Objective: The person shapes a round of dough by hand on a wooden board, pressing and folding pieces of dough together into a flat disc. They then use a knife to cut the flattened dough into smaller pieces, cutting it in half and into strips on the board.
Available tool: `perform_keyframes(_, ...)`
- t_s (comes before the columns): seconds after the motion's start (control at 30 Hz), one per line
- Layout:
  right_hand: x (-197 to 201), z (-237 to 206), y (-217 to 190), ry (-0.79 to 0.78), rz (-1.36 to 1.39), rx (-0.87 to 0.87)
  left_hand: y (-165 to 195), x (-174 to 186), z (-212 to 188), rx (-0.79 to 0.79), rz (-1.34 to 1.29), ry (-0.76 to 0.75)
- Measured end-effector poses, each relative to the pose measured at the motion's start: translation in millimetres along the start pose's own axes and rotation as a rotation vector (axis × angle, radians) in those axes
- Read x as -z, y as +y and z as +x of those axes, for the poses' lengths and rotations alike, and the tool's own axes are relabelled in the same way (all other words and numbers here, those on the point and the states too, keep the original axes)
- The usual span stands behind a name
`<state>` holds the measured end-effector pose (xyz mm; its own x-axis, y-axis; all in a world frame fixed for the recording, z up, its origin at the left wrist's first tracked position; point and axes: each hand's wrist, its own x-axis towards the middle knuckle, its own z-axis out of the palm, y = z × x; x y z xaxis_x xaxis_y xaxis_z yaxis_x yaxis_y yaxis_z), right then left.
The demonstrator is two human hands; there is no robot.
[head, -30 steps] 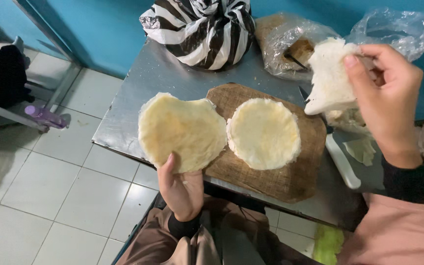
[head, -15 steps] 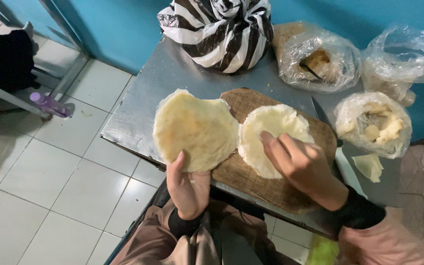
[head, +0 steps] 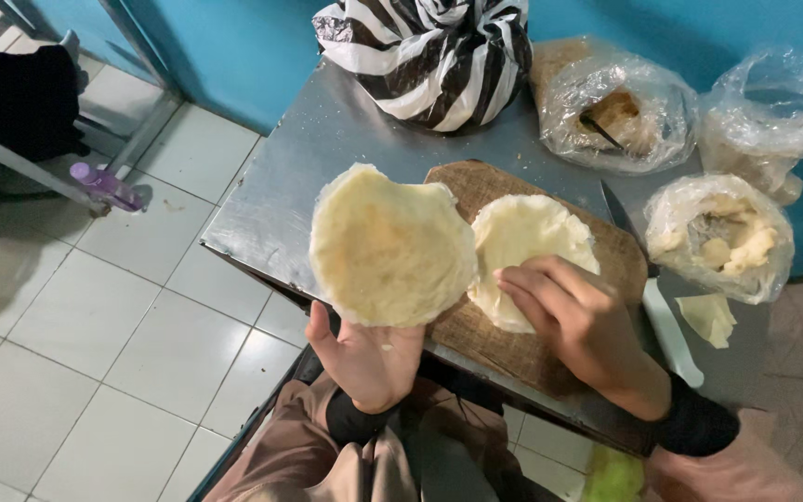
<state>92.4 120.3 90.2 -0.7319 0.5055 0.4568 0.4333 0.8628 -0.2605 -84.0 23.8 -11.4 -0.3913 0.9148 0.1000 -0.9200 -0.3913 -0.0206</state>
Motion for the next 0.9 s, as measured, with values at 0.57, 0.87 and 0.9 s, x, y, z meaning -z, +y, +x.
perform_keyframes(0.57,16,-10,-41,-0.062,-0.023,0.331,-36,41,-60,0.146,0.039,-0.244)
perform_keyframes(0.87,15,-15,-46,-0.01,-0.215,0.499,-25,29,-62,0.23,0.293,-0.231)
perform_keyframes(0.9,14,-15,-47,0.006,-0.192,0.481,-26,33,-63,0.226,0.256,-0.238)
